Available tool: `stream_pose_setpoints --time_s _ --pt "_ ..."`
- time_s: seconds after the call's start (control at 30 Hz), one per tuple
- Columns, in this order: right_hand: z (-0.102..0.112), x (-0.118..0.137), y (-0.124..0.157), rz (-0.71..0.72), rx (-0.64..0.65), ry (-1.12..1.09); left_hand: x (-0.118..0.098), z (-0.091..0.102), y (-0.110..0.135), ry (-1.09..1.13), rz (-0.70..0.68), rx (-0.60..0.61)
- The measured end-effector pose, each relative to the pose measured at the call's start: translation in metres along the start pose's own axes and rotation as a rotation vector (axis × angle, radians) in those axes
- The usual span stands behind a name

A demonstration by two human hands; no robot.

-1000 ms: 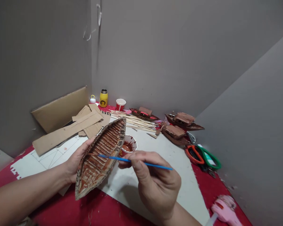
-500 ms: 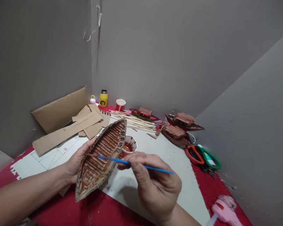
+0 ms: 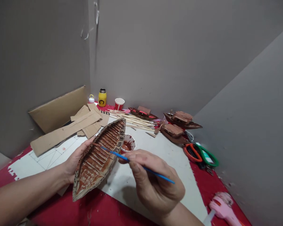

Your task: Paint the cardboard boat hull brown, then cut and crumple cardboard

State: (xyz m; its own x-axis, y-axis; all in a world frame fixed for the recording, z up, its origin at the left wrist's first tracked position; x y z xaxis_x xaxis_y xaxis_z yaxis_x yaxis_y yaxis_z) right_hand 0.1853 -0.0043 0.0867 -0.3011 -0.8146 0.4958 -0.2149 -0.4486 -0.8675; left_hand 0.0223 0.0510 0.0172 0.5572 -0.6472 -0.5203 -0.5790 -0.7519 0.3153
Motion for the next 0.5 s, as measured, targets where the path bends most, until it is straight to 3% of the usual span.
stream_pose_setpoints --time_s 0.1,0.17,0.5 --pt "0.01 -0.005 -0.002 0.075 -0.105 0.158 -0.001 -0.001 -0.001 0.019 -0.028 0.035" --pt "0.011 -0.006 -0.002 0.121 -0.103 0.204 -0.001 -0.001 -0.001 0.048 -0.027 0.038" --pt "-0.003 0.014 0.007 0.227 0.367 0.062 -0.001 -0.004 0.001 0.032 0.021 -0.013"
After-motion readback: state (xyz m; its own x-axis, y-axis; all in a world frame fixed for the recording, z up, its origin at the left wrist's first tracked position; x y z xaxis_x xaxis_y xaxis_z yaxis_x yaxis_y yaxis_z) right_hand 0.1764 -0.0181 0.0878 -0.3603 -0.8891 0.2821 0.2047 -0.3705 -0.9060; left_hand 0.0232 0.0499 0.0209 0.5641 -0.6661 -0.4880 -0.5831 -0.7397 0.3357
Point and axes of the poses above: each hand's wrist, its own y-axis away from the middle knuckle, its own z-axis out of the back of the hand, x = y × z, the point moved 6 cm from there along -y, towards the middle knuckle, and after that the axes turned 6 degrees about -x, right-handed, at the moved point
